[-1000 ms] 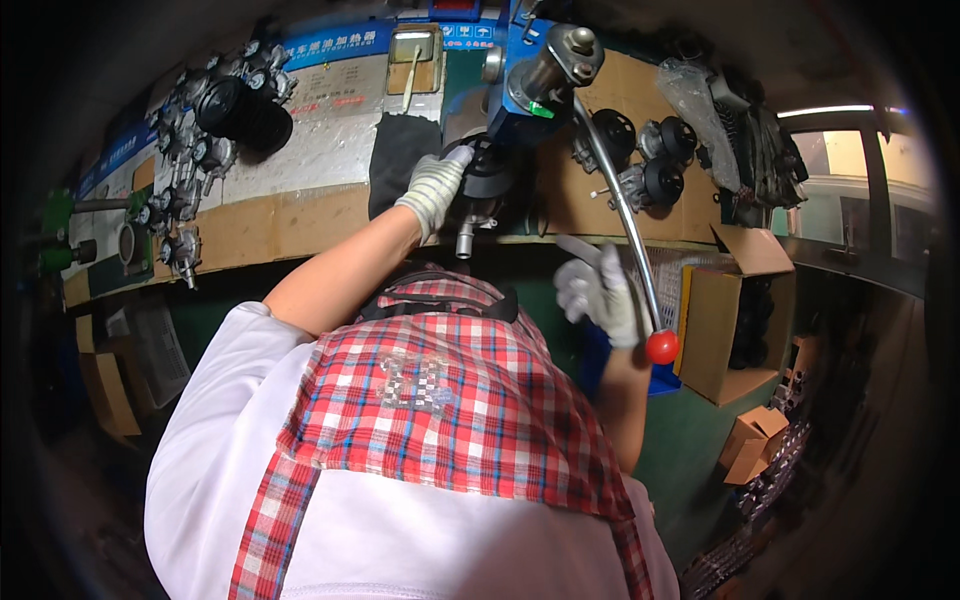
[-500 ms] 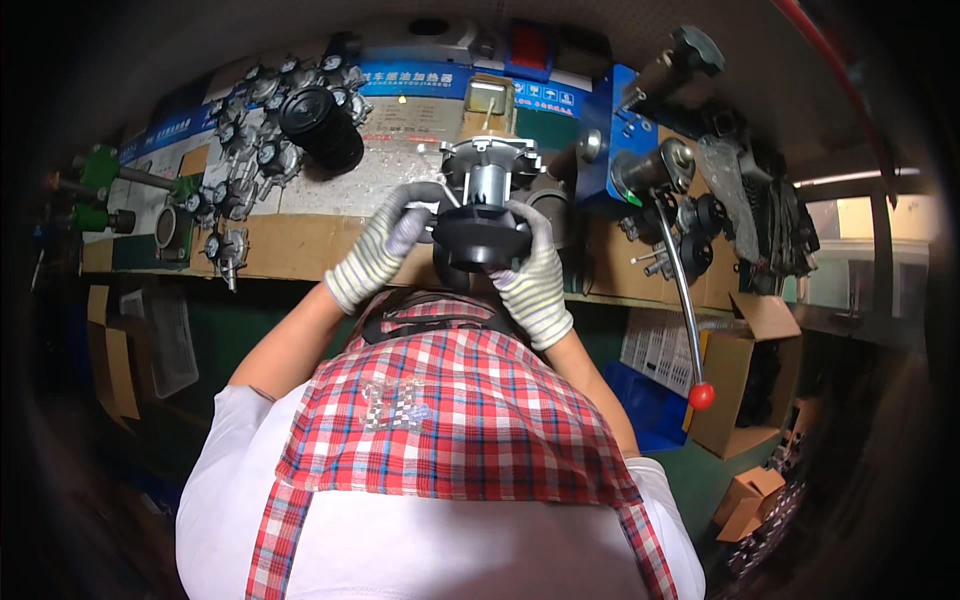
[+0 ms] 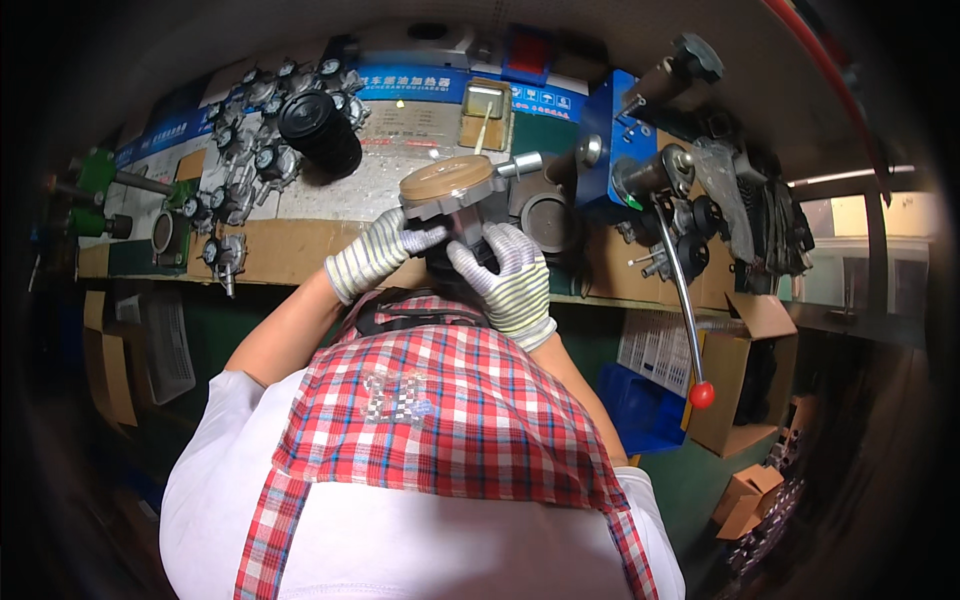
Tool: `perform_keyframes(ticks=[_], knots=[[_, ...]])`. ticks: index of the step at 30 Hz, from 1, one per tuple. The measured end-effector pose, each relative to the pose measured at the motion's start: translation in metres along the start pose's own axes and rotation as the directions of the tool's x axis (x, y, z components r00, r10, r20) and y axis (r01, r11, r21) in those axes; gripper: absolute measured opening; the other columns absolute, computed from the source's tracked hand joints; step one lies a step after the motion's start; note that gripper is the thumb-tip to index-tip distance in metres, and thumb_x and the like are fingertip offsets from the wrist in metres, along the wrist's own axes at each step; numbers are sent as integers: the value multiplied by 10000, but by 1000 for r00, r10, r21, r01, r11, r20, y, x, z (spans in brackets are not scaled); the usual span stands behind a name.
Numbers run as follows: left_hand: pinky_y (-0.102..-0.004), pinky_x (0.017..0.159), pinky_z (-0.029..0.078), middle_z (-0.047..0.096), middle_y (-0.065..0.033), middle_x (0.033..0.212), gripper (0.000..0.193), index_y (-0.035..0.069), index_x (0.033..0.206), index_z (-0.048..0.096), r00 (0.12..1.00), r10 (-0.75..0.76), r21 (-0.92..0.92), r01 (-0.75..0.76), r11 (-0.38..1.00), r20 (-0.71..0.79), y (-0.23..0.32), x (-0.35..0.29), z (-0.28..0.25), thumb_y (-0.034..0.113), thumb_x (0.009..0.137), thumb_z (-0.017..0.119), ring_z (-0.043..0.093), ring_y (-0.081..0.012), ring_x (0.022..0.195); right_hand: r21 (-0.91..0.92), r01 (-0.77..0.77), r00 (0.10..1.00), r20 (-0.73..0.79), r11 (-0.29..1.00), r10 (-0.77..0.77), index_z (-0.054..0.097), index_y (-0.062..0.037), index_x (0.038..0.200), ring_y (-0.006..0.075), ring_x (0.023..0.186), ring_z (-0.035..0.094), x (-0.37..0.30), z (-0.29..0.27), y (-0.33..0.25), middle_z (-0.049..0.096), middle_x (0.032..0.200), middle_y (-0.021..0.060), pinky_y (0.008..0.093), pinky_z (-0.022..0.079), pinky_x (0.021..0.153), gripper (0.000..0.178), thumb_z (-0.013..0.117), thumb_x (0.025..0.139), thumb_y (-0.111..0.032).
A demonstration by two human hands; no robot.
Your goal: The person assembles small mechanical parts at a workbench, using a cloth to wipe components and a manual press to secure them. They repeatedly pick up parts, wipe them, and place them into the press, then move finished units to a cardboard box.
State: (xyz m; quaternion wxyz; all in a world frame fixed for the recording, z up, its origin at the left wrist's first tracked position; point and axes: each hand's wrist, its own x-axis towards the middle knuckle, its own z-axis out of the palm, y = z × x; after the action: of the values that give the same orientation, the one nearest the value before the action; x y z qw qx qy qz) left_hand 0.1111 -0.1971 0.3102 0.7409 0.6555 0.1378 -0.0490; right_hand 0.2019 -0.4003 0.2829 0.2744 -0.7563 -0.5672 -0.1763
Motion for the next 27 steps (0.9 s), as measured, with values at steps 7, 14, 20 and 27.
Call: perform_keyframes(ticks=[7, 14, 20, 27], knots=[[-394, 1115, 386, 587, -124, 1369, 731, 34, 1423, 513, 959, -171, -106, 199, 974, 226, -47, 32, 11, 600, 961, 543, 533, -220, 1284, 301, -527, 844, 293, 795, 448, 543, -154, 1329, 397, 1111, 579, -45, -22, 12, 591, 1167, 182, 454, 510, 950, 646, 705, 714, -39], [-345, 1035, 451, 577, -128, 1375, 666, 68, 1489, 431, 978, -210, 39, 210, 977, 5, -113, 33, -10, 499, 995, 551, 594, -215, 1189, 600, -798, 101, 220, -53, 970, 521, -36, 1317, 169, 967, 650, -158, -54, 101, 650, 1164, 99, 314, 553, 810, 516, 735, 884, -216], [-303, 927, 494, 645, -101, 1239, 532, 43, 1403, 530, 711, -5, 221, 226, 949, -704, -256, -22, -173, 351, 982, 634, 636, -183, 1021, 530, -801, -105, 334, -279, 937, 511, -123, 1387, 246, 980, 636, -209, -50, 220, 608, 1257, 69, 382, 576, 762, 583, 521, 984, -543], [-419, 991, 488, 634, -222, 1246, 555, 43, 1336, 557, 111, 102, 150, 705, 693, -989, -253, -127, -275, 353, 890, 671, 622, -359, 1144, -107, -989, 109, -63, 102, 992, 370, -91, 1492, 302, 1233, 530, -281, -9, 295, 549, 1396, 129, 404, 457, 1001, 657, 556, 983, -463]])
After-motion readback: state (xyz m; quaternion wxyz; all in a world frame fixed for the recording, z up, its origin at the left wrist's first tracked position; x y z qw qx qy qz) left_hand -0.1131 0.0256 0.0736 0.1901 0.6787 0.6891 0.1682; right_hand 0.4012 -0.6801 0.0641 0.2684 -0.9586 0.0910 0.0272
